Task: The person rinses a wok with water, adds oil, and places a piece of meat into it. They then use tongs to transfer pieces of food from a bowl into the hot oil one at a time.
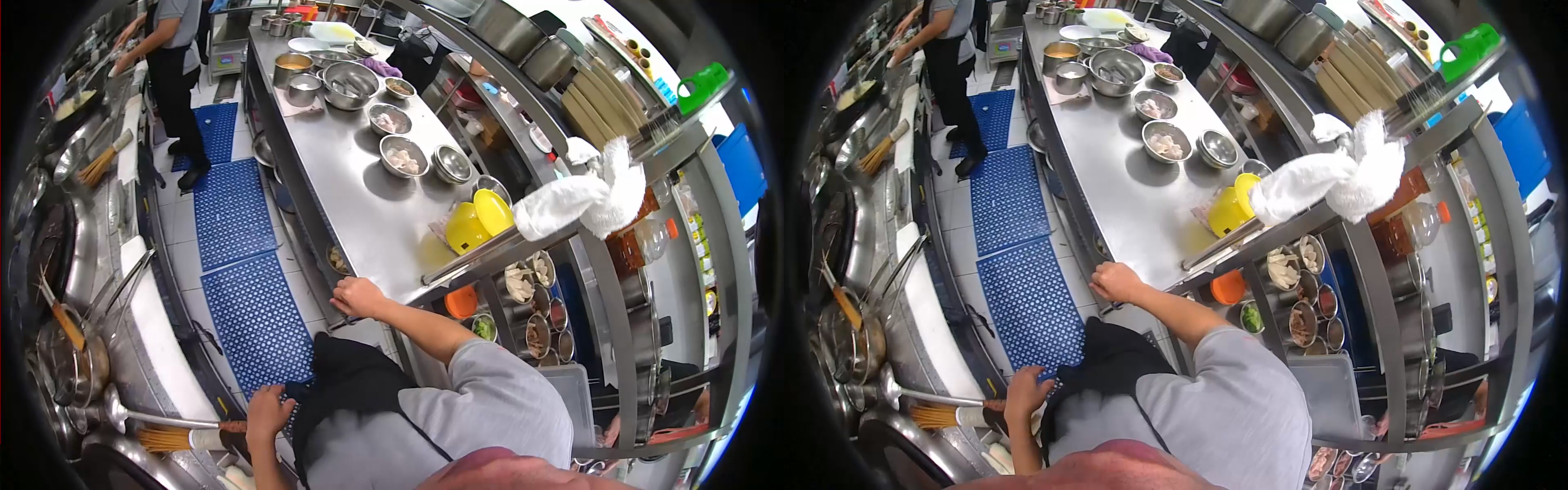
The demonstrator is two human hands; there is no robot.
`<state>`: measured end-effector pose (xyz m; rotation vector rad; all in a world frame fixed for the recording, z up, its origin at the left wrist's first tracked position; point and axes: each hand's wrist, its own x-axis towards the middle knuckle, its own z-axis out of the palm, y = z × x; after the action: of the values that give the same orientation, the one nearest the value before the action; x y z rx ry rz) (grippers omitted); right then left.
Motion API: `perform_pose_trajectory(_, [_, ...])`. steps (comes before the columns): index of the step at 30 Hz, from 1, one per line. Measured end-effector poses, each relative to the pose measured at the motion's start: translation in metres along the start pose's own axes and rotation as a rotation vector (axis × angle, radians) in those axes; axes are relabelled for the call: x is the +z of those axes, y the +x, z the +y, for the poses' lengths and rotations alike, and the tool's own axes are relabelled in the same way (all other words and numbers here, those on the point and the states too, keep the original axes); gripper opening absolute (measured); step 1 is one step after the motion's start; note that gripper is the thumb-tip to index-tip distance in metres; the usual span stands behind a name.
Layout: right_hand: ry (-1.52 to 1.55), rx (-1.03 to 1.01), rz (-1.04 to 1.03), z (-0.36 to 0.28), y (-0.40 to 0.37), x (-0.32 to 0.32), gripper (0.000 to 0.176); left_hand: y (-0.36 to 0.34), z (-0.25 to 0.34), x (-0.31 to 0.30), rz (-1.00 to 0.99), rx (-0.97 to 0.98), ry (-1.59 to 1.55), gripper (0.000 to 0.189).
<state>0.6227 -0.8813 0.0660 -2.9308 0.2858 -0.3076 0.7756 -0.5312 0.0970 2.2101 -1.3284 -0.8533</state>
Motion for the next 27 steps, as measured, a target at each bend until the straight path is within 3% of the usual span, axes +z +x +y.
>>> perform_pose_trajectory(4, [0.062, 0.007, 0.002, -0.001, 0.005, -0.008, 0.024, 0.046, -0.004, 0.019, -0.070, 0.063, -0.142, 0.035])
perform_pose_trajectory(7, [0.124, 0.044, -0.038, 0.000, 0.005, -0.012, 0.022, 0.084, -0.020, 0.037, -0.196, -0.135, -0.345, 0.034])
perform_pose_trajectory(10, [0.168, 0.023, 0.027, 0.001, 0.008, -0.015, 0.029, 0.115, -0.059, 0.064, -0.345, -0.291, -0.193, 0.034])
perform_pose_trajectory(13, [0.217, 0.043, -0.028, 0.003, 0.011, -0.015, 0.030, 0.128, -0.121, 0.097, -0.348, -0.289, 0.012, 0.037])
perform_pose_trajectory(17, [0.238, 0.126, -0.143, 0.003, 0.019, -0.012, 0.028, 0.149, -0.129, 0.064, -0.248, -0.391, 0.065, 0.041])
perform_pose_trajectory(20, [0.430, 0.162, -0.202, 0.005, 0.038, 0.003, 0.024, 0.164, -0.135, 0.044, -0.131, -0.280, 0.006, 0.037])
perform_pose_trajectory(24, [0.466, 0.127, -0.328, 0.024, 0.070, 0.032, 0.025, 0.190, -0.109, 0.005, -0.148, -0.240, 0.021, 0.031])
perform_pose_trajectory(25, [0.370, 0.142, -0.402, 0.025, 0.083, 0.030, 0.026, 0.200, -0.101, -0.011, -0.244, -0.241, -0.017, 0.030])
perform_pose_trajectory(27, [0.430, 0.156, -0.322, 0.031, 0.101, 0.030, 0.024, 0.217, -0.081, -0.045, -0.264, -0.217, -0.045, 0.028])
